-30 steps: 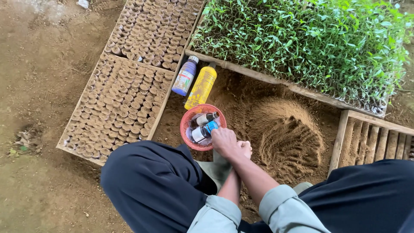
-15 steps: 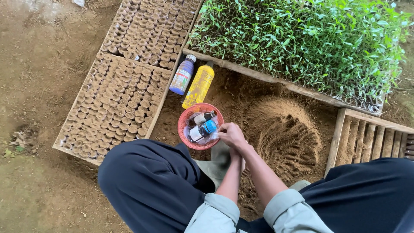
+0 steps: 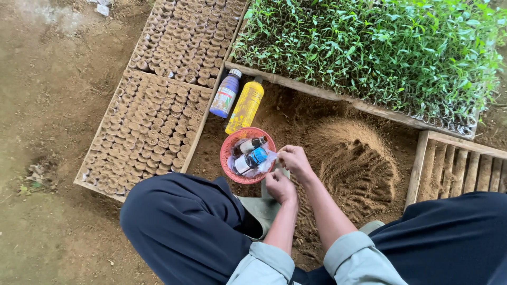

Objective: Preparing individual seedling pots by filling small paper wraps with soil and placing them into a tray.

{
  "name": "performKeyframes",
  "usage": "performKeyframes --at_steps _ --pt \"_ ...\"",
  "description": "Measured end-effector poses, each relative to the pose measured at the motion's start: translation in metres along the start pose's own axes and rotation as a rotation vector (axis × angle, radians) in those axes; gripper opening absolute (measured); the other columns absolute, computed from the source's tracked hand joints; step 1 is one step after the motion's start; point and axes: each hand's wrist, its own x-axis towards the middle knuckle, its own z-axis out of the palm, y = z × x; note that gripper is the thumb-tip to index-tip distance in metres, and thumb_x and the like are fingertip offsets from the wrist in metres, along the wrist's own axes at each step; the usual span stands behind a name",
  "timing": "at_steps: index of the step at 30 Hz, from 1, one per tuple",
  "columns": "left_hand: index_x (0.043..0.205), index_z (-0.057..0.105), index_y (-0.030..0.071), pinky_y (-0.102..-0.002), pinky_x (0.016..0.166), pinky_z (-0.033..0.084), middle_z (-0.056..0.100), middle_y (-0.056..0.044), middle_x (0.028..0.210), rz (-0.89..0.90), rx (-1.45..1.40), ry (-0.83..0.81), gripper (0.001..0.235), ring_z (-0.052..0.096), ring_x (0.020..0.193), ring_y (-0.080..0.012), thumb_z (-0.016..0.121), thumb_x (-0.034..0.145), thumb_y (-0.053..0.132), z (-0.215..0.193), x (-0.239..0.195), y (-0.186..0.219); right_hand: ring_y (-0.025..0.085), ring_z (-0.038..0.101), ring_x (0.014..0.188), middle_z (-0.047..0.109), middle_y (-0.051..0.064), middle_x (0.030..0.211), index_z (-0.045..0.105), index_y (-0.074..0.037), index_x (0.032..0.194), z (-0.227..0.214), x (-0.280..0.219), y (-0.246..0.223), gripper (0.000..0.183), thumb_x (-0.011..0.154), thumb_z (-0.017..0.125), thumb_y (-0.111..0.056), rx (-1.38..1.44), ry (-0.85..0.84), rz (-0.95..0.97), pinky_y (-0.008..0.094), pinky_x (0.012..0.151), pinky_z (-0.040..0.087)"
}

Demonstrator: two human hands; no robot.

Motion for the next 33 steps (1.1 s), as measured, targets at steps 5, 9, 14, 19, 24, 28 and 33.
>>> performKeyframes --at_steps 5,9,14,19,24,28,33 --pt "0.089 0.066 0.015 -0.034 0.068 0.056 0.073 -0.004 0.076 0.102 -0.251 0.057 0.013 0.071 0.069 -0.0213 0.064 0.089 0.028 -0.022 -0.002 0.049 0.014 0.062 0.052 0.065 0.013 0.066 0.072 -0.001 0.086 -0.014 0.004 0.013 0.014 0.083 0.068 -0.014 0.147 0.039 0.099 0.019 0.043 0.042" --pt "0.121 0.068 0.016 -0.041 0.087 0.059 0.078 -0.011 0.107 0.08 -0.234 0.083 0.036 0.076 0.093 -0.0266 0.056 0.092 0.032 -0.022 0.012 0.06 0.014 0.064 0.053 0.067 0.012 0.067 0.071 -0.004 0.086 -0.029 -0.001 0.02 0.01 0.085 0.069 -0.013 0.255 0.122 0.144 0.016 0.043 0.043" --pt "0.112 0.07 0.009 -0.047 0.092 0.054 0.075 -0.016 0.1 0.079 -0.113 0.096 0.033 0.072 0.101 -0.0371 0.059 0.087 0.028 -0.028 0.012 0.066 0.014 0.065 0.053 0.069 0.012 0.068 0.072 -0.005 0.088 -0.05 -0.006 0.024 0.008 0.085 0.069 -0.012 0.34 0.196 0.175 0.016 0.043 0.045" --pt "0.084 0.073 0.017 -0.038 0.069 0.056 0.065 0.002 0.047 -0.012 0.09 -0.072 0.032 0.074 0.057 -0.0195 0.058 0.081 0.045 -0.032 0.002 0.077 0.015 0.066 0.053 0.07 0.012 0.068 0.072 -0.007 0.09 -0.074 -0.014 0.036 0.008 0.086 0.069 -0.013 0.414 0.259 0.181 0.018 0.042 0.047" --pt "0.119 0.055 0.009 -0.055 0.105 0.048 0.055 -0.019 0.13 0.216 -0.068 0.014 0.031 0.058 0.125 -0.0437 0.059 0.093 0.025 -0.046 -0.065 0.102 0.015 0.067 0.054 0.069 0.011 0.069 0.069 -0.006 0.093 -0.101 -0.032 0.035 0.009 0.086 0.068 -0.012 0.569 0.323 0.174 0.018 0.045 0.049" --pt "0.104 0.068 0.021 -0.041 0.081 0.055 0.071 -0.005 0.098 0.337 -0.054 -0.254 0.021 0.072 0.092 -0.029 0.068 0.09 0.037 0.014 -0.063 0.052 0.016 0.068 0.054 0.07 0.012 0.069 0.069 -0.008 0.092 -0.13 -0.048 0.044 0.008 0.086 0.068 -0.013 0.665 0.389 0.171 0.019 0.045 0.049" --pt "0.095 0.074 0.01 -0.023 0.058 0.057 0.074 -0.007 0.085 0.034 -0.24 -0.86 0.021 0.068 0.071 -0.0134 0.07 0.093 0.03 0.014 -0.117 0.068 0.018 0.069 0.054 0.071 0.012 0.07 0.068 -0.009 0.094 -0.164 -0.061 0.075 0.011 0.085 0.07 -0.013 0.812 0.43 0.163 0.021 0.047 0.052"
